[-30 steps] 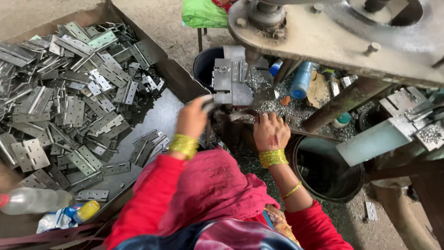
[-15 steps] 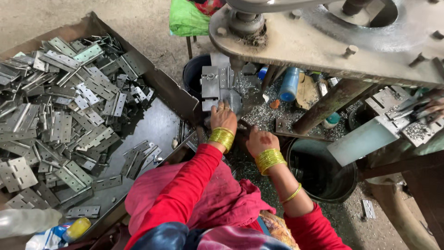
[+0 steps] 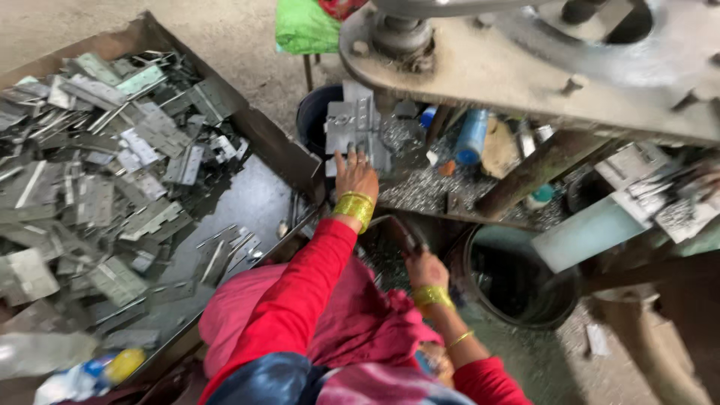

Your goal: The person repeatedly places rectangular metal pieces under a drill press, operates the lever to drill holes, and then removes the finished pieces. The person handles the metal pieces one at a time and deposits them into a bin after drilling.

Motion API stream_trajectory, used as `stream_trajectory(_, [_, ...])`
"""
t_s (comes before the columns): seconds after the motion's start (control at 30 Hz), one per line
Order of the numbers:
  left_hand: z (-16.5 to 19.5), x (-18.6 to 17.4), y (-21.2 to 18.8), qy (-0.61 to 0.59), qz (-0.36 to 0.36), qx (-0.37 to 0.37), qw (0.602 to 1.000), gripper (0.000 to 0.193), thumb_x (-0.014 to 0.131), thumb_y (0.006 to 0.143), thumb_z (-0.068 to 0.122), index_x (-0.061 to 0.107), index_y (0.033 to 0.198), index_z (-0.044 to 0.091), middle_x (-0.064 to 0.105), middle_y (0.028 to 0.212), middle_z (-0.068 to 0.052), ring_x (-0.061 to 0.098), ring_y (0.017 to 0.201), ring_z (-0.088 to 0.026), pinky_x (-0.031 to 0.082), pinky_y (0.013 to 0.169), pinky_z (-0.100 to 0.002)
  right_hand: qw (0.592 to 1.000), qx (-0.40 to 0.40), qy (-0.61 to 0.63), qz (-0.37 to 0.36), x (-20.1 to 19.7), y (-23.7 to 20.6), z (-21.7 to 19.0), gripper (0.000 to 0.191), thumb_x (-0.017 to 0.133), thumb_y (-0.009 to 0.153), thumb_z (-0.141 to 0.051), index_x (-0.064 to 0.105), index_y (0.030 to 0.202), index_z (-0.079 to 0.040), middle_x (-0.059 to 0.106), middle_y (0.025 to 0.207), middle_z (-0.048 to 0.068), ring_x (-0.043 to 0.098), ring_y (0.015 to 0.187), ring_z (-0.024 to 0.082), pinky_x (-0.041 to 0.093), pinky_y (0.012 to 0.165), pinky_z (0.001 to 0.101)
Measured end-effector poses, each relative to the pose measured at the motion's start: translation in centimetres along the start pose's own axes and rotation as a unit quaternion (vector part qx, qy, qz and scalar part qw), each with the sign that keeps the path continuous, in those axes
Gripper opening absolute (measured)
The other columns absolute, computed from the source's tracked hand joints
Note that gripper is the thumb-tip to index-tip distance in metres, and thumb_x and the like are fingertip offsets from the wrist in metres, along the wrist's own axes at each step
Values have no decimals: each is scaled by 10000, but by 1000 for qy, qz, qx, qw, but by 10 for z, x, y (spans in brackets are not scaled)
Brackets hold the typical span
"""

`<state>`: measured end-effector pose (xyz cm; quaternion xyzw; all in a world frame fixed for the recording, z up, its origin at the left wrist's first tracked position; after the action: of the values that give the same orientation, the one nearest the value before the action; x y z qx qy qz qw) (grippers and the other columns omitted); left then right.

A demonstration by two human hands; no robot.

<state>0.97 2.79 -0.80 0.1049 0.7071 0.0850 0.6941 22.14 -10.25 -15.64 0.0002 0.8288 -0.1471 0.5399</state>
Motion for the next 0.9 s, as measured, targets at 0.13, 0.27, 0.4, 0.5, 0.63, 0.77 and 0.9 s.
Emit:
stream_trajectory(0.13, [-3,14,2,-19,-116,-7,993,351,462,998,189,758,1171,112,408,1629,-108,228,1564,-335,32,1226,-638,998,-59,31,7,-28,27,-24,490,699,857,-491,680,1161,-107,734,1010,226,695,987,428,561,817,520])
stream_trajectory(0.27, [1,14,20,19,-53,-4,998,383,464,1015,236,723,1261,99,458,1591,-128,272,1540,-331,52,1232,-644,996,-78,30,8,-37,37,-21,451,689,870,-463,705,1113,-83,739,987,231,725,952,410,571,811,505])
stream_trajectory(0.4, [-2,16,16,-20,-48,-18,998,380,465,1003,250,724,1245,115,406,1616,-131,259,1535,-349,44,1216,-641,995,-30,92,-36,-5,8,-1,460,687,845,-460,700,1148,-115,739,936,232,751,898,389,584,775,485])
stream_trajectory(0.5, [-8,-2,9,-61,5,-10,998,413,476,979,238,700,1297,98,404,1602,-106,291,1499,-357,33,1200,-673,998,-52,28,28,-4,1,-6,419,703,839,-445,728,1115,-131,749,966,203,714,944,401,568,802,494])
stream_trajectory(0.63, [-14,6,13,7,-228,-8,974,332,515,968,219,827,1076,189,282,1700,-20,192,1585,-324,-11,1212,-652,995,-85,32,40,-30,33,-25,440,709,826,-439,695,1109,-103,746,983,206,714,971,401,580,800,495])
stream_trajectory(0.77, [-11,1,34,33,-137,-14,990,435,474,992,237,637,1380,130,367,1651,-60,267,1545,-319,1,1206,-672,993,-109,4,34,-39,44,-26,450,704,866,-447,675,1126,-81,737,992,228,710,959,419,568,821,514])
stream_trajectory(0.9, [-9,7,34,4,-43,-21,999,476,439,1010,342,619,1376,96,393,1607,-86,277,1508,-340,3,1179,-666,999,-26,34,-25,-6,9,-1,435,672,896,-448,689,1194,-130,737,1019,249,697,989,439,557,844,529])
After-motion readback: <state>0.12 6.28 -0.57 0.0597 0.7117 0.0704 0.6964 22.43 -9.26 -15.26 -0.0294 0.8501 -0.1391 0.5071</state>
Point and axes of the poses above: each hand's wrist, its own y-axis towards the middle knuckle, its own x-axis out of the palm, z = x × y, the point moved 6 cm from there along y, towards the middle knuckle
